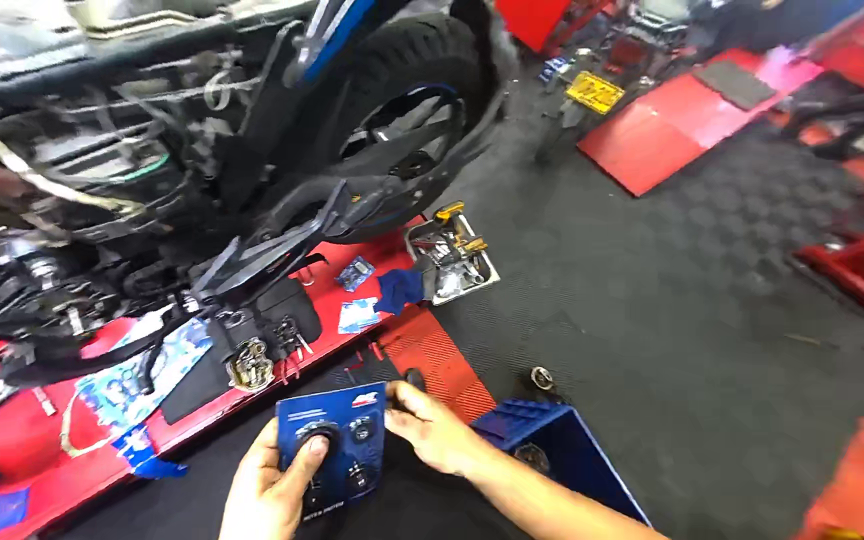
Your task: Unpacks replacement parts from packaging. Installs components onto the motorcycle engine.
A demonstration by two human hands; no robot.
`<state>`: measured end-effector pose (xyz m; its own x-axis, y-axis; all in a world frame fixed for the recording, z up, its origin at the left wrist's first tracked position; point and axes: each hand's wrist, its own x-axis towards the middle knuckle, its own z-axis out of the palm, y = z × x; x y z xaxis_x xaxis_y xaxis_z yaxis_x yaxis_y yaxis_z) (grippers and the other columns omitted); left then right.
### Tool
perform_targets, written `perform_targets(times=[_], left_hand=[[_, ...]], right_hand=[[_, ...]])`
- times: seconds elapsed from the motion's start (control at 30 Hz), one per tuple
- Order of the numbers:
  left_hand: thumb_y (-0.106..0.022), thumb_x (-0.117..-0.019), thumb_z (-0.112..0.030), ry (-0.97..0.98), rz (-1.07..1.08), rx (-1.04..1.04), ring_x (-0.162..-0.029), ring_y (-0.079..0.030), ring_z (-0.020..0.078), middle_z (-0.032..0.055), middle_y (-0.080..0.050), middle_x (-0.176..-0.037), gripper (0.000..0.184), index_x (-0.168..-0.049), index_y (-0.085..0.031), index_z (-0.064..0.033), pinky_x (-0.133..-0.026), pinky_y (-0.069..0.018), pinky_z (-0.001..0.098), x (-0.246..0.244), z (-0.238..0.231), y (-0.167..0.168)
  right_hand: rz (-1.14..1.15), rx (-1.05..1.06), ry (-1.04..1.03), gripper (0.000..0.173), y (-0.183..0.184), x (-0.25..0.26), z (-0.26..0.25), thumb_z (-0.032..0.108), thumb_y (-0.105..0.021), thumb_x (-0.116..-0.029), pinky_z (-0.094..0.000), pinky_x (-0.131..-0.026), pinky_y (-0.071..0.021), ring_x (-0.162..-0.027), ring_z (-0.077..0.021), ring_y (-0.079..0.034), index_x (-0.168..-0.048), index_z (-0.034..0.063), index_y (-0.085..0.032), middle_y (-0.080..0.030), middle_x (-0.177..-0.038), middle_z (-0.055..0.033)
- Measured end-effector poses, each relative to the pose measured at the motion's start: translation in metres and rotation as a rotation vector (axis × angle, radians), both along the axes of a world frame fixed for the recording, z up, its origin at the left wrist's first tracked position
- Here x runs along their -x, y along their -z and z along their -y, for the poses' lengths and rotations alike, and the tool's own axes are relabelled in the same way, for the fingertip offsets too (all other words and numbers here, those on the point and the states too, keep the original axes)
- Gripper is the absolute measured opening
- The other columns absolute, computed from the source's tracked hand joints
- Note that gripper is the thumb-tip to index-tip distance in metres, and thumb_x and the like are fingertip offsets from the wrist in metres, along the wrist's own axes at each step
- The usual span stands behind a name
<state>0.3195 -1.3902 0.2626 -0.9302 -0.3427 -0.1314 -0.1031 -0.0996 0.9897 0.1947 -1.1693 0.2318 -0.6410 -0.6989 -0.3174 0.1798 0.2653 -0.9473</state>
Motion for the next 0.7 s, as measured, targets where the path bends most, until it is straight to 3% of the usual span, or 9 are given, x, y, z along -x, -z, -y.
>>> perform_targets(times=[0.07,0.13,0.27,0.4,0.47,0.57,0.7], left_hand=[[-0.065,-0.0995,-0.007,-0.057,0.038,-0.031,-0.093,-0.075,0.0255,0.0156,-0.074,-0.104,0.025,-0.121,-0.062,0.0058,-0.084,-0.065,0.0403,0.017,-0.012,-0.003],[-0.055,-0.1055,-0.01,-0.08,0.056,0.007,-0.09,-0.074,0.019,0.0109,-0.075,-0.1,0.02,-0.117,-0.064,0.0033,-0.083,-0.0642,0.0351,0.037,-0.025,-0.005],[-0.039,-0.1113,-0.018,-0.19,0.077,0.074,-0.082,-0.071,0.0095,0.0016,-0.072,-0.086,0.035,-0.1,-0.069,-0.0037,-0.08,-0.0618,0.0276,0.081,-0.051,-0.01],[-0.043,-0.1102,-0.025,-0.341,0.039,0.175,-0.064,-0.066,0.0051,-0.0033,-0.064,-0.067,0.044,-0.076,-0.066,-0.0092,-0.063,-0.0583,0.0234,0.127,-0.069,-0.007],[-0.041,-0.1109,-0.029,-0.319,0.008,0.147,-0.064,-0.068,0.0062,-0.0031,-0.065,-0.066,0.048,-0.075,-0.066,-0.0099,-0.063,-0.0603,0.0252,0.142,-0.078,-0.006],[-0.033,-0.1121,-0.04,-0.252,0.069,0.002,-0.066,-0.07,0.0114,0.0014,-0.069,-0.07,0.056,-0.083,-0.068,-0.0078,-0.064,-0.0626,0.0314,0.163,-0.096,-0.002],[-0.03,-0.1111,-0.048,-0.234,0.189,-0.068,-0.066,-0.071,0.0157,0.0062,-0.07,-0.072,0.063,-0.085,-0.068,-0.0051,-0.064,-0.0626,0.0361,0.195,-0.102,0.013]], right_hand=[[0.33,0.187,0.199,0.032,-0.001,0.001,0.003,0.02,-0.041,-0.1094,-0.04,-0.085,-0.0605,-0.095,-0.0203,-0.071,-0.122,0.0014,-0.064,-0.072,-0.107,-0.0111],[0.439,0.206,0.371,0.041,-0.009,0.012,0.009,0.03,-0.034,-0.1126,-0.0398,-0.078,-0.0614,-0.087,-0.0215,-0.072,-0.117,0.0009,-0.063,-0.073,-0.099,-0.0128],[0.186,0.179,0.472,0.041,-0.021,0.035,0.018,0.034,-0.039,-0.1121,-0.0339,-0.094,-0.0544,-0.1,-0.0118,-0.066,-0.108,0.0054,-0.068,-0.07,-0.102,-0.0053],[0.084,0.19,0.593,0.037,-0.021,0.056,0.025,0.041,-0.051,-0.1076,-0.0313,-0.081,-0.0551,-0.085,-0.0091,-0.065,-0.097,0.0093,-0.068,-0.067,-0.086,-0.0013],[0.049,0.105,0.581,0.051,-0.018,0.068,0.024,0.052,-0.041,-0.1076,-0.0344,-0.078,-0.0542,-0.082,-0.0106,-0.064,-0.093,0.0107,-0.068,-0.064,-0.082,-0.0011],[0.136,0.078,0.477,0.072,-0.011,0.084,0.023,0.061,-0.022,-0.1073,-0.0429,-0.078,-0.0574,-0.083,-0.0166,-0.067,-0.089,0.0087,-0.069,-0.067,-0.082,-0.0056],[0.177,0.028,0.427,0.077,0.001,0.115,0.02,0.062,-0.018,-0.1071,-0.0465,-0.081,-0.0562,-0.087,-0.0203,-0.068,-0.088,0.0074,-0.069,-0.068,-0.085,-0.0086]])
